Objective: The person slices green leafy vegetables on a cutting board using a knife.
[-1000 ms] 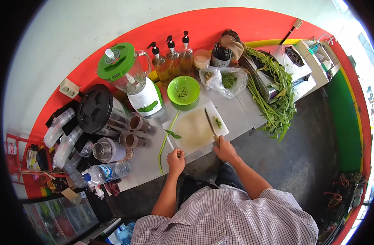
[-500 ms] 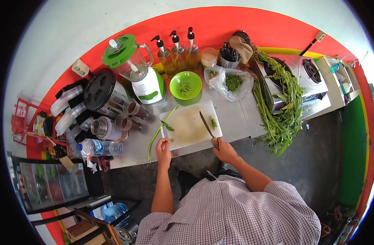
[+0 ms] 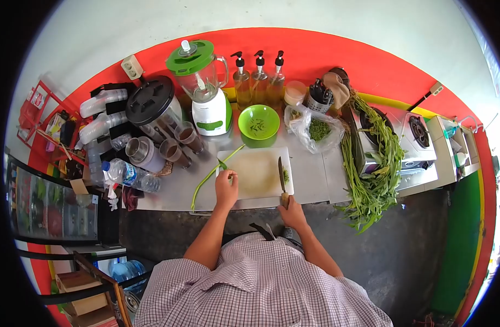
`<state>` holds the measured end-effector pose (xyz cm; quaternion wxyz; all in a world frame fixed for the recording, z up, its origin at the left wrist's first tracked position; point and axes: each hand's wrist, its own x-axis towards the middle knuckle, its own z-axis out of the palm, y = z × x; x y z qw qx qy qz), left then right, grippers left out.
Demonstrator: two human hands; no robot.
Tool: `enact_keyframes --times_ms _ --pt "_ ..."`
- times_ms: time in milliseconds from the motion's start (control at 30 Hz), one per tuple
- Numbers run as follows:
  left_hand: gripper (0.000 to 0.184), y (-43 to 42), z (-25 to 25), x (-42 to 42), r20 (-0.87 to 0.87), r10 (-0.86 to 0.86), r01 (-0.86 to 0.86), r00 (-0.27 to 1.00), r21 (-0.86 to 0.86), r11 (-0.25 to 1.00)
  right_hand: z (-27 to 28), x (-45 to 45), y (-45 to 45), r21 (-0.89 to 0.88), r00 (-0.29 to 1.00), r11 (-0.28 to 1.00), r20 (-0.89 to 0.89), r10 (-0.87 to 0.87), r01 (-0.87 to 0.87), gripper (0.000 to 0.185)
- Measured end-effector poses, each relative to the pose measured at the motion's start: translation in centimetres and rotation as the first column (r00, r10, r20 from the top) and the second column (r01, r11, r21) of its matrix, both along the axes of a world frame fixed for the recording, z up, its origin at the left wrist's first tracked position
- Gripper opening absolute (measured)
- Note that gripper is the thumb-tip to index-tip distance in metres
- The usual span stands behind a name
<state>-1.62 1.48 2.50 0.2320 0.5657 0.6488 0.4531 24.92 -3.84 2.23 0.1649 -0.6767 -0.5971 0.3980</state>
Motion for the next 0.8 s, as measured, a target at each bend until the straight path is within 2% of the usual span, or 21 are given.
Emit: enact_keyframes --times_ms 33,67,133,167,233,400,567,667,733,800 --pt "0.006 0.1 -0.1 0.7 -0.126 0.027 -0.013 0.992 0.111 0.994 0.2 0.2 -0.3 -0.001 1.000 1.000 0.001 -0.009 0.009 0.057" --pt "0.006 0.1 -0.2 1.6 -0.125 0.017 -0.004 0.992 0.109 0.994 0.3 0.3 -0.7 0.029 1.000 1.000 -0.009 0.003 -0.003 0.058" --pt "0.011 -0.4 -0.2 3.6 -0.282 -0.084 0.115 0.956 0.094 0.989 0.1 0.6 -1.5 0.054 1.000 0.999 -0.020 0.007 -0.006 0.058" --pt "0.011 -0.7 -0.5 4.4 -0.284 -0.093 0.124 0.954 0.093 0.988 0.0 0.8 -1.9 0.091 0.999 0.994 0.003 0.052 -0.052 0.055" --pt "0.010 -0.8 -1.5 5.6 -0.327 -0.258 0.271 0.909 -0.005 0.962 -0.2 0.7 -2.1 0.128 0.996 0.988 0.028 0.086 -0.089 0.053" --pt "0.011 -1.2 -2.5 6.2 -0.342 -0.304 0.302 0.889 -0.060 0.951 -0.5 -0.2 -2.6 0.038 0.978 0.988 0.149 0.143 -0.151 0.053" --pt "0.013 0.0 -1.8 6.0 -0.375 -0.307 0.262 0.875 -0.168 0.950 0.5 -1.7 -2.1 0.017 0.972 0.986 0.170 0.162 -0.167 0.053" --pt "0.014 0.2 -1.7 6.2 -0.387 -0.234 0.212 0.892 -0.099 0.972 1.0 -2.4 -1.9 0.002 0.967 0.986 0.196 0.164 -0.167 0.056" --pt "0.016 0.4 -2.4 6.3 -0.322 -0.176 0.181 0.930 -0.013 0.983 1.3 -2.9 -1.9 -0.004 0.966 0.987 0.206 0.158 -0.161 0.056" --pt "0.016 -0.1 -2.7 6.2 -0.321 -0.184 0.188 0.929 -0.019 0.982 1.5 -3.3 -1.9 -0.014 0.950 0.982 0.250 0.188 -0.190 0.047"
